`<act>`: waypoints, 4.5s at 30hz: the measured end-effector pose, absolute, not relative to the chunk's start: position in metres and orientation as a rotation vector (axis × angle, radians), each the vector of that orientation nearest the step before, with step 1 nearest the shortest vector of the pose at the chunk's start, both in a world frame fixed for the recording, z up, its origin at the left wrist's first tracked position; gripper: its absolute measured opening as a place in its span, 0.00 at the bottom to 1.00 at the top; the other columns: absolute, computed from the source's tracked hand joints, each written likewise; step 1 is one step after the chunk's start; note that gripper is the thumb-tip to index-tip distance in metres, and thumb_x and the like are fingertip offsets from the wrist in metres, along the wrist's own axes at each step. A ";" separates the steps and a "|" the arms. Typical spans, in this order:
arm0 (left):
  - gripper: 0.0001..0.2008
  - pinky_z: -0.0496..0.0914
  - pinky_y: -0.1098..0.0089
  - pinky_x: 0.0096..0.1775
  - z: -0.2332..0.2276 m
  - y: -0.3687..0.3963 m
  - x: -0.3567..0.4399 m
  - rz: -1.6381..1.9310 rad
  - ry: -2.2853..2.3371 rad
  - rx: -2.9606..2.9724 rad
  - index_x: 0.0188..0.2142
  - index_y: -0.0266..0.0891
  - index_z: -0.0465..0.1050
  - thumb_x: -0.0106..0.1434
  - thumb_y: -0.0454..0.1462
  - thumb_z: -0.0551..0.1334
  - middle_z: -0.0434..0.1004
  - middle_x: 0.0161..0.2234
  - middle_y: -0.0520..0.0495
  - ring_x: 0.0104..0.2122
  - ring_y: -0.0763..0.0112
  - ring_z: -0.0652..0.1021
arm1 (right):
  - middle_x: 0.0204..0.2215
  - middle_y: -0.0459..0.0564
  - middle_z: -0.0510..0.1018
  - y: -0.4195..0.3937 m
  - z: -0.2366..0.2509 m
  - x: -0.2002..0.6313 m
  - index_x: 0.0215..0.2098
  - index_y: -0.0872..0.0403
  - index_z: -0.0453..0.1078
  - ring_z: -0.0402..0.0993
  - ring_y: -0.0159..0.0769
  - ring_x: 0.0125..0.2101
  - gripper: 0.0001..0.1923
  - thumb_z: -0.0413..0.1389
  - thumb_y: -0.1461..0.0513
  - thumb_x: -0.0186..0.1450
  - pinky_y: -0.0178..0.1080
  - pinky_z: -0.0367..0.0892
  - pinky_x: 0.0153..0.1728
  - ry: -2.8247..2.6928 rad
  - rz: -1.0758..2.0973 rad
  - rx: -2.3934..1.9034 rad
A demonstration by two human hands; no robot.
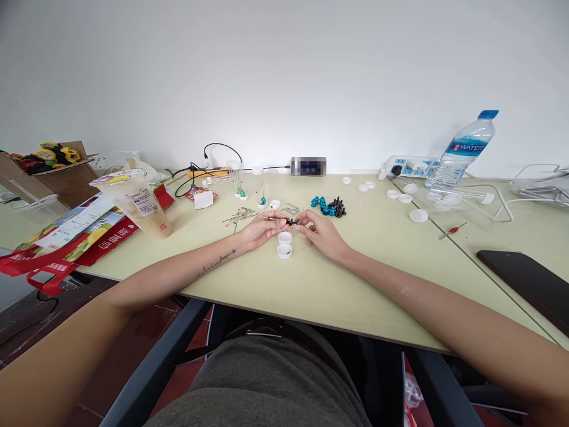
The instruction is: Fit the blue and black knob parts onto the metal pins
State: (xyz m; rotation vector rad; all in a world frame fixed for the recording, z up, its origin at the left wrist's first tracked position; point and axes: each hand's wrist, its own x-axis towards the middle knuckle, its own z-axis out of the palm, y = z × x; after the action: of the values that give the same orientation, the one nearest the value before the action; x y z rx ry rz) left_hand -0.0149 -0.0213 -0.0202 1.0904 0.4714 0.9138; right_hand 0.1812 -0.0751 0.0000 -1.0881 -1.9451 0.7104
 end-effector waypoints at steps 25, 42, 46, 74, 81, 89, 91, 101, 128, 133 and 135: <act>0.10 0.67 0.67 0.48 -0.018 -0.023 -0.015 0.912 0.469 1.075 0.33 0.32 0.73 0.49 0.28 0.68 0.76 0.32 0.48 0.34 0.73 0.78 | 0.32 0.44 0.70 -0.074 0.000 0.181 0.40 0.50 0.64 0.64 0.26 0.16 0.12 0.53 0.53 0.62 0.36 0.63 0.21 -1.931 0.744 -1.100; 0.09 0.68 0.69 0.47 -0.019 -0.023 -0.015 0.907 0.464 1.085 0.33 0.32 0.73 0.50 0.29 0.67 0.76 0.32 0.48 0.34 0.73 0.78 | 0.33 0.45 0.69 -0.075 0.000 0.181 0.41 0.49 0.64 0.64 0.26 0.17 0.13 0.53 0.52 0.62 0.36 0.64 0.21 -1.951 0.704 -1.086; 0.10 0.67 0.68 0.48 -0.019 -0.022 -0.015 0.914 0.476 1.077 0.33 0.32 0.73 0.50 0.29 0.68 0.76 0.32 0.48 0.35 0.73 0.78 | 0.34 0.46 0.70 -0.076 0.002 0.181 0.41 0.49 0.64 0.63 0.26 0.17 0.14 0.53 0.51 0.62 0.36 0.64 0.21 -1.935 0.691 -1.090; 0.09 0.67 0.67 0.48 -0.018 -0.023 -0.015 0.913 0.474 1.070 0.33 0.32 0.73 0.50 0.28 0.67 0.76 0.31 0.48 0.34 0.73 0.78 | 0.34 0.46 0.70 -0.074 -0.001 0.182 0.42 0.50 0.65 0.64 0.26 0.17 0.14 0.53 0.51 0.62 0.37 0.65 0.21 -1.949 0.686 -1.099; 0.09 0.66 0.67 0.49 -0.019 -0.023 -0.015 0.909 0.470 1.066 0.33 0.32 0.73 0.50 0.28 0.68 0.76 0.31 0.49 0.34 0.73 0.78 | 0.34 0.45 0.70 -0.075 -0.001 0.182 0.43 0.49 0.64 0.64 0.26 0.17 0.14 0.53 0.52 0.62 0.36 0.64 0.21 -1.940 0.701 -1.092; 0.09 0.66 0.67 0.50 -0.017 -0.025 -0.015 0.912 0.484 1.069 0.33 0.32 0.73 0.50 0.28 0.67 0.76 0.31 0.48 0.34 0.73 0.78 | 0.34 0.46 0.70 -0.075 -0.001 0.182 0.42 0.49 0.65 0.64 0.26 0.17 0.14 0.53 0.51 0.62 0.37 0.64 0.21 -1.940 0.702 -1.108; 0.09 0.66 0.66 0.50 -0.017 -0.025 -0.015 0.915 0.490 1.066 0.33 0.32 0.73 0.50 0.27 0.67 0.76 0.31 0.48 0.34 0.73 0.78 | 0.35 0.46 0.70 -0.074 -0.001 0.182 0.42 0.49 0.64 0.63 0.26 0.17 0.14 0.53 0.51 0.61 0.37 0.65 0.21 -1.935 0.702 -1.098; 0.09 0.67 0.67 0.49 -0.016 -0.024 -0.014 0.919 0.491 1.059 0.32 0.32 0.73 0.50 0.28 0.67 0.76 0.31 0.48 0.34 0.73 0.78 | 0.34 0.45 0.69 -0.074 -0.001 0.182 0.41 0.49 0.64 0.63 0.26 0.17 0.12 0.53 0.54 0.62 0.37 0.64 0.22 -1.935 0.711 -1.092; 0.08 0.68 0.69 0.46 -0.016 -0.026 -0.014 0.917 0.493 1.055 0.32 0.31 0.72 0.51 0.27 0.66 0.76 0.31 0.48 0.33 0.73 0.79 | 0.33 0.45 0.69 -0.074 -0.001 0.182 0.42 0.49 0.65 0.64 0.26 0.16 0.13 0.53 0.53 0.62 0.37 0.64 0.21 -1.936 0.714 -1.088; 0.08 0.68 0.69 0.46 -0.015 -0.025 -0.014 0.920 0.485 1.052 0.32 0.32 0.73 0.51 0.27 0.66 0.76 0.31 0.49 0.33 0.73 0.79 | 0.34 0.46 0.71 -0.074 -0.002 0.181 0.40 0.50 0.65 0.64 0.26 0.16 0.13 0.52 0.52 0.62 0.37 0.63 0.21 -1.945 0.703 -1.097; 0.08 0.68 0.69 0.47 -0.015 -0.025 -0.014 0.916 0.486 1.057 0.32 0.32 0.73 0.51 0.27 0.66 0.76 0.31 0.48 0.33 0.73 0.79 | 0.33 0.46 0.71 -0.074 -0.001 0.181 0.42 0.50 0.64 0.64 0.26 0.16 0.13 0.53 0.53 0.62 0.37 0.63 0.21 -1.938 0.712 -1.092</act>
State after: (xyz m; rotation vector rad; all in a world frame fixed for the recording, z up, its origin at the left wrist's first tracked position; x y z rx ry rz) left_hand -0.0140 -0.0252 -0.0152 1.0570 0.4857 0.9162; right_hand 0.1814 -0.0742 -0.0014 -1.0923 -1.9379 0.7120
